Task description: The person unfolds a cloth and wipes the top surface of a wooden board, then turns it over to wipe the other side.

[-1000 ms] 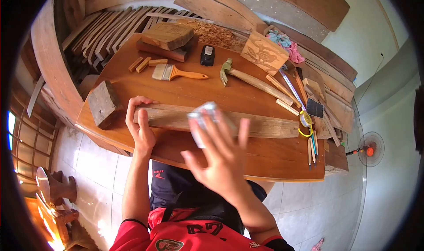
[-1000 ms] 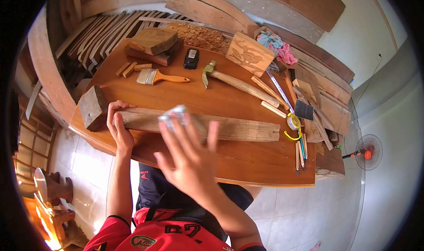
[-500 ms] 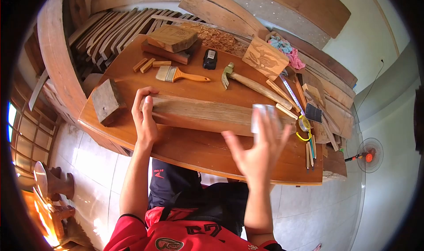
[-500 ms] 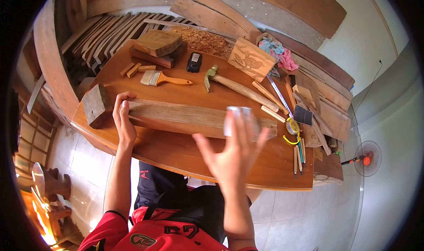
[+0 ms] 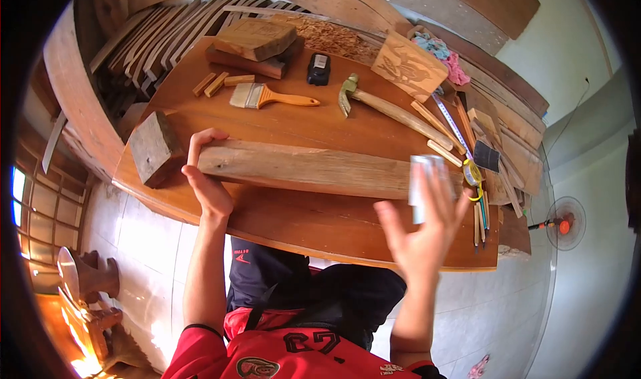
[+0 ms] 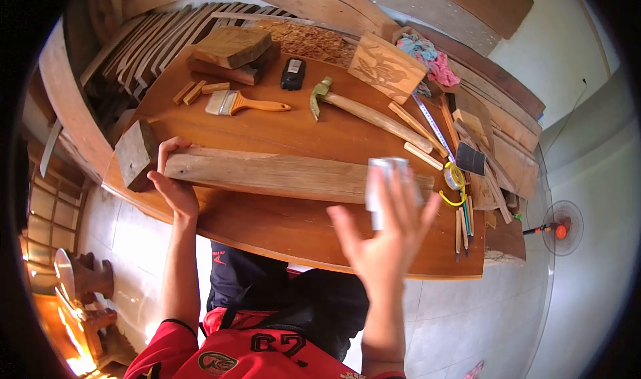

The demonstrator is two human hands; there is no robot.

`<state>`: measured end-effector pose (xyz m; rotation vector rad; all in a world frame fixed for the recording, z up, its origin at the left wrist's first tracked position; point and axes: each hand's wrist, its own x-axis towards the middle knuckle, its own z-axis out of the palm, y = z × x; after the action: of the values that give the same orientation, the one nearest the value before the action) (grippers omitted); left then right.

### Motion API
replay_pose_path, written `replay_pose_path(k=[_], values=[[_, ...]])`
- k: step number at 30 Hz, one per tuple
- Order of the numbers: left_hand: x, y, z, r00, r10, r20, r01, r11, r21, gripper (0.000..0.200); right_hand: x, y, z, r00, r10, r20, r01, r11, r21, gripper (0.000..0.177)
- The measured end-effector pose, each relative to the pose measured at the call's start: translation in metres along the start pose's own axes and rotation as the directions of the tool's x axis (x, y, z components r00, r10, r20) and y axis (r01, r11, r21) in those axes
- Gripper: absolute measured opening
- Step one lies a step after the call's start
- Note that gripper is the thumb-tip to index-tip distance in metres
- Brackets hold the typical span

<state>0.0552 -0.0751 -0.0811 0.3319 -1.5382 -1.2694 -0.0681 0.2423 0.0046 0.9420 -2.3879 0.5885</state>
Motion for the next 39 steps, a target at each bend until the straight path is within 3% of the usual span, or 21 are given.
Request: replay_pose_path(k=[1,2,4,6,8,12,13,14,16,19,22,25,28,32,34,39], values=[[0.002,0.005,0.001,1.0,0.003,0.009,-0.003,0.999,0.04,0.102,0.0,0.018,-0.004,0.998,0.056,-0.004,-0.056,0.998,-0.036,0.077],[0.004,0.007,0.001,1.0,0.006,0.021,-0.008,0.997,0.078,0.103,0.003,0.03,-0.008,0.995,0.102,0.014,-0.103,0.992,0.071,0.075],[0.001,0.004,0.001,1.0,-0.009,0.01,0.008,0.999,0.052,0.103,0.0,0.038,-0.013,0.995,0.096,0.041,-0.1,0.99,0.096,0.076],[-0.001,0.002,-0.001,1.0,-0.017,0.025,0.017,1.0,0.0,0.103,0.004,0.009,-0.006,0.999,0.053,0.013,-0.053,0.999,-0.014,0.078],[-0.001,-0.003,-0.002,1.0,-0.011,-0.004,0.011,1.0,-0.013,0.102,0.008,-0.034,0.011,0.999,-0.05,-0.012,0.051,0.999,0.018,0.084],[0.003,-0.014,-0.007,0.999,0.005,-0.032,-0.004,1.0,0.007,0.103,0.018,-0.128,0.044,0.967,-0.254,0.032,0.223,0.897,0.381,0.089],[0.0,-0.028,-0.011,0.996,-0.063,-0.055,0.057,0.992,-0.112,0.098,0.014,-0.148,0.059,0.953,-0.304,0.001,0.275,0.865,0.42,0.089],[-0.002,-0.016,-0.006,0.994,-0.083,-0.067,0.079,0.995,-0.061,0.09,0.014,-0.162,0.067,0.945,-0.326,-0.007,0.29,0.831,0.475,0.089],[-0.004,-0.001,0.0,0.991,-0.083,-0.108,0.091,0.993,0.071,0.084,0.013,-0.17,0.07,0.937,-0.349,0.019,0.3,0.833,0.465,0.089],[-0.005,-0.012,-0.007,0.99,-0.094,-0.105,0.089,0.995,-0.055,0.077,0.011,-0.143,0.059,0.92,-0.391,0.018,0.335,0.811,0.48,0.084],[-0.003,-0.002,-0.004,0.997,-0.036,-0.072,0.035,0.999,-0.011,0.06,0.006,-0.096,0.03,0.957,-0.28,0.08,0.24,0.915,0.326,0.082],[0.002,0.01,-0.001,0.999,-0.038,-0.016,0.039,0.999,0.017,0.045,0.002,-0.034,0.007,0.99,-0.125,0.066,0.121,0.991,0.059,0.078],[0.008,0.022,0.002,1.0,-0.021,0.015,0.019,0.993,0.115,0.046,0.0,0.025,-0.003,1.0,0.028,0.009,-0.026,0.991,-0.131,0.079],[0.015,0.024,0.006,0.998,-0.04,0.05,0.034,0.994,0.105,0.046,0.008,0.016,0.005,0.998,0.049,-0.041,-0.057,0.972,-0.226,0.09],[0.018,0.025,0.001,0.991,-0.071,0.11,0.06,0.993,0.1,0.045,0.015,-0.013,0.016,1.0,0.0,-0.02,-0.003,0.987,-0.16,0.093],[0.02,0.026,-0.009,0.946,-0.216,0.24,0.23,0.973,-0.033,0.043,0.025,-0.132,0.048,0.96,-0.274,0.063,0.255,0.943,0.215,0.096]])
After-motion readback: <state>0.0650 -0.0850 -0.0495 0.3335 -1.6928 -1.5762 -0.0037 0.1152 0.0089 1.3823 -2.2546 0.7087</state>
